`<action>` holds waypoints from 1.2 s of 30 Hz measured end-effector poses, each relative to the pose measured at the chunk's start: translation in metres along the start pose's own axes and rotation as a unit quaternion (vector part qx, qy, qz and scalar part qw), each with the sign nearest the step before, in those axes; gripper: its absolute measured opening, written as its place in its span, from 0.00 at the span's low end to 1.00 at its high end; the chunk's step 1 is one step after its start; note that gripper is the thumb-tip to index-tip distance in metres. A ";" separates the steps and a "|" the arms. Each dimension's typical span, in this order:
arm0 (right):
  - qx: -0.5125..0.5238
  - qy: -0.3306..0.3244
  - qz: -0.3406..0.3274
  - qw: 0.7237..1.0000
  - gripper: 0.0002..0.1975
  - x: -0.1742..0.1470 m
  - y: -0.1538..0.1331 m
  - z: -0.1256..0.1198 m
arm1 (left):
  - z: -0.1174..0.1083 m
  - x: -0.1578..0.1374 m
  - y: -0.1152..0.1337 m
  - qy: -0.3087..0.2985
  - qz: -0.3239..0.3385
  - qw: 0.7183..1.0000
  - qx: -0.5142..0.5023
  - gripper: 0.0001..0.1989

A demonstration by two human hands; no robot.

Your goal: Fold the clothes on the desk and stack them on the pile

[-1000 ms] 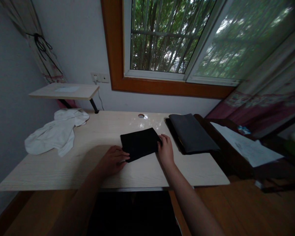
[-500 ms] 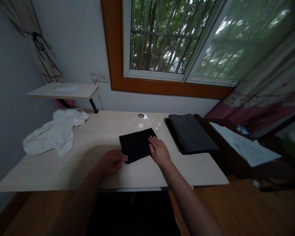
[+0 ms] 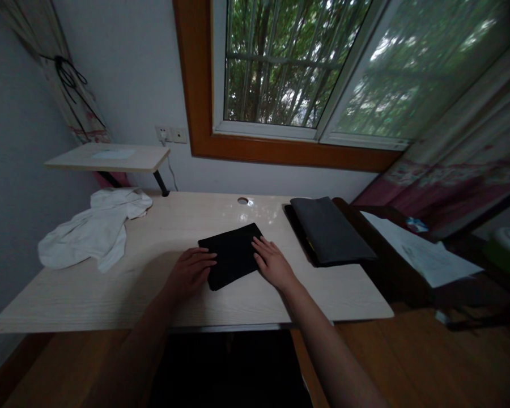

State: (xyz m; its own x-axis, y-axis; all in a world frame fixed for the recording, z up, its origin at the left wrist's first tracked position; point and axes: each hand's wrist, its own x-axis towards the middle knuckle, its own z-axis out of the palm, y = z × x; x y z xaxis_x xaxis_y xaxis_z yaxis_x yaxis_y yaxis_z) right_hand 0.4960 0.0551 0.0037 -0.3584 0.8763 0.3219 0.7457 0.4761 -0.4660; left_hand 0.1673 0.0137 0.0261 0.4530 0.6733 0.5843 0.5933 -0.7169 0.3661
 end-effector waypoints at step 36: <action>-0.072 -0.136 -0.055 0.986 0.32 0.082 -0.014 0.018 | 0.020 0.001 -0.004 -0.109 -0.037 0.983 0.144 0.27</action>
State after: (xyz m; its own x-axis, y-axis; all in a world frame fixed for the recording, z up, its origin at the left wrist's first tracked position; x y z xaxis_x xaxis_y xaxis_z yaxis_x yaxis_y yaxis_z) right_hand 0.4457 0.1215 0.0218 -0.5652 0.8160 0.1211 0.7589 0.5719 -0.3115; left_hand 0.1782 0.0208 0.0109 0.5141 0.7670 0.3839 0.7795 -0.6046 0.1639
